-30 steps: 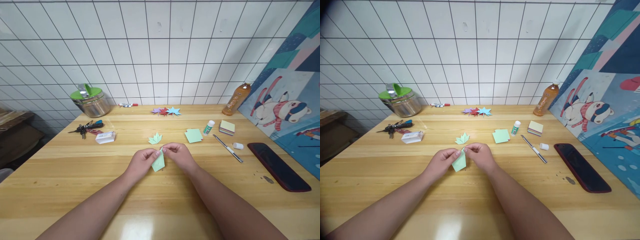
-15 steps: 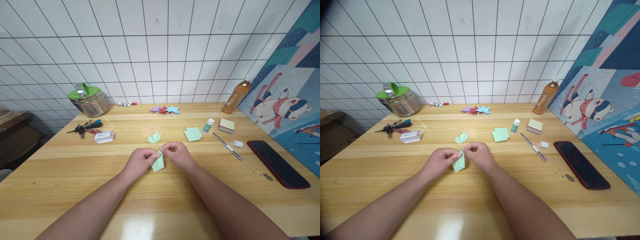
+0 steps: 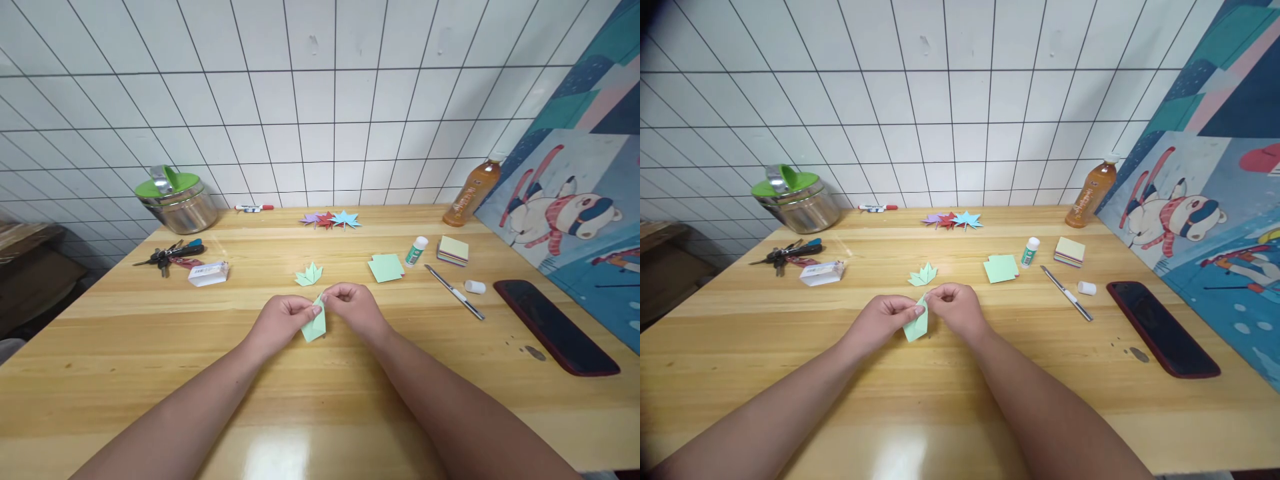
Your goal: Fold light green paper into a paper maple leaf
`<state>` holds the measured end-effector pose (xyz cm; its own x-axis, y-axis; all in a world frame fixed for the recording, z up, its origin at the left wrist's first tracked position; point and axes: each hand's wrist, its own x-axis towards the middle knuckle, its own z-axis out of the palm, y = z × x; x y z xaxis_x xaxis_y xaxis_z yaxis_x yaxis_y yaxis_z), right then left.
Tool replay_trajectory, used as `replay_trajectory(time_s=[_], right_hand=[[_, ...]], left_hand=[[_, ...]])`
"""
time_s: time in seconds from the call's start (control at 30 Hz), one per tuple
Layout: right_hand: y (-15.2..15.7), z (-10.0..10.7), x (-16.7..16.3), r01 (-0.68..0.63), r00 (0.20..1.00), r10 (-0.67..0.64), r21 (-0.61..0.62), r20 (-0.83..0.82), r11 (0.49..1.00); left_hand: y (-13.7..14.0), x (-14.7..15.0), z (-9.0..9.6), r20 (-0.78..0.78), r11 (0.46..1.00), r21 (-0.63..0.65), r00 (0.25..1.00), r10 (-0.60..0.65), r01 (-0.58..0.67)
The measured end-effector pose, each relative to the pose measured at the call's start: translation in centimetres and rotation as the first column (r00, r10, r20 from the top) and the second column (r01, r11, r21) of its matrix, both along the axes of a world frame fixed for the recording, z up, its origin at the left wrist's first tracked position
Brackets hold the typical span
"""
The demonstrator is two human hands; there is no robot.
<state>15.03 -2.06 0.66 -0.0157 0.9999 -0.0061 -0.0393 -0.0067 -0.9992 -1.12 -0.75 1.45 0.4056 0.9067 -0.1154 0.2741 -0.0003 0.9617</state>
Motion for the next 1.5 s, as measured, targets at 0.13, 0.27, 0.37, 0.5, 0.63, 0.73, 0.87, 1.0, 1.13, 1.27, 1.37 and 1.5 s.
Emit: replay_trajectory(time_s=[0.13,0.27,0.37,0.5,0.63,0.73,0.87,1.0,1.13,1.27,1.37,1.5], right_hand=[[-0.1,0.3,0.3,-0.060,0.998,0.060,-0.005,0.007,0.998],[-0.2,0.4,0.4,-0.051,0.996,0.048,0.037,0.070,0.998],[-0.2,0.2,0.3,-0.025,0.994,0.019,0.062,0.106,0.998],[0.0,0.0,0.3,-0.034,0.998,0.031,0.066,0.047,0.997],[0.1,-0.1,0.3,-0.047,0.997,0.044,-0.034,-0.068,0.998],[0.2,-0.1,0.5,-0.090,0.990,0.082,-0.068,-0.114,0.994],[0.4,-0.1,1.0,-0.084,0.986,0.075,-0.061,-0.148,0.995],[0.2,0.1,0.8,-0.107,0.991,0.094,-0.138,-0.094,0.985],[-0.3,0.3,-0.2,-0.181,0.983,0.185,-0.174,0.004,0.968],[-0.3,0.0,-0.7,-0.086,0.987,0.091,-0.043,0.129,0.995],[-0.3,-0.6,-0.6,-0.078,0.956,0.066,0.029,0.287,0.997],[-0.7,-0.9,-0.6,-0.104,0.897,0.057,0.085,0.438,0.991]], left_hand=[[0.0,0.0,0.1,0.000,1.000,-0.012,1.000,0.020,-0.020],[-0.1,0.0,0.0,-0.031,1.000,0.009,0.999,0.021,-0.021],[-0.2,0.0,-0.1,-0.063,1.000,0.026,0.998,0.006,-0.004],[-0.4,0.1,0.1,-0.106,0.997,0.074,0.994,-0.012,0.020],[-0.3,0.2,0.0,-0.120,0.994,0.086,0.992,-0.050,0.061],[-0.2,0.2,-0.3,-0.122,0.994,0.105,0.992,-0.008,0.021],[-0.1,0.2,-0.5,-0.064,0.996,0.087,0.997,0.036,-0.031],[0.2,0.1,0.0,0.031,0.969,0.212,0.992,0.123,-0.126],[0.5,-0.1,0.1,0.042,0.946,0.273,0.984,0.171,-0.176],[0.4,0.0,-0.3,0.126,0.972,0.146,0.978,0.169,-0.186],[0.3,0.0,-0.3,0.207,0.986,0.050,0.967,0.146,-0.160],[0.4,-0.1,-0.1,0.199,0.993,-0.005,0.973,0.113,-0.115]])
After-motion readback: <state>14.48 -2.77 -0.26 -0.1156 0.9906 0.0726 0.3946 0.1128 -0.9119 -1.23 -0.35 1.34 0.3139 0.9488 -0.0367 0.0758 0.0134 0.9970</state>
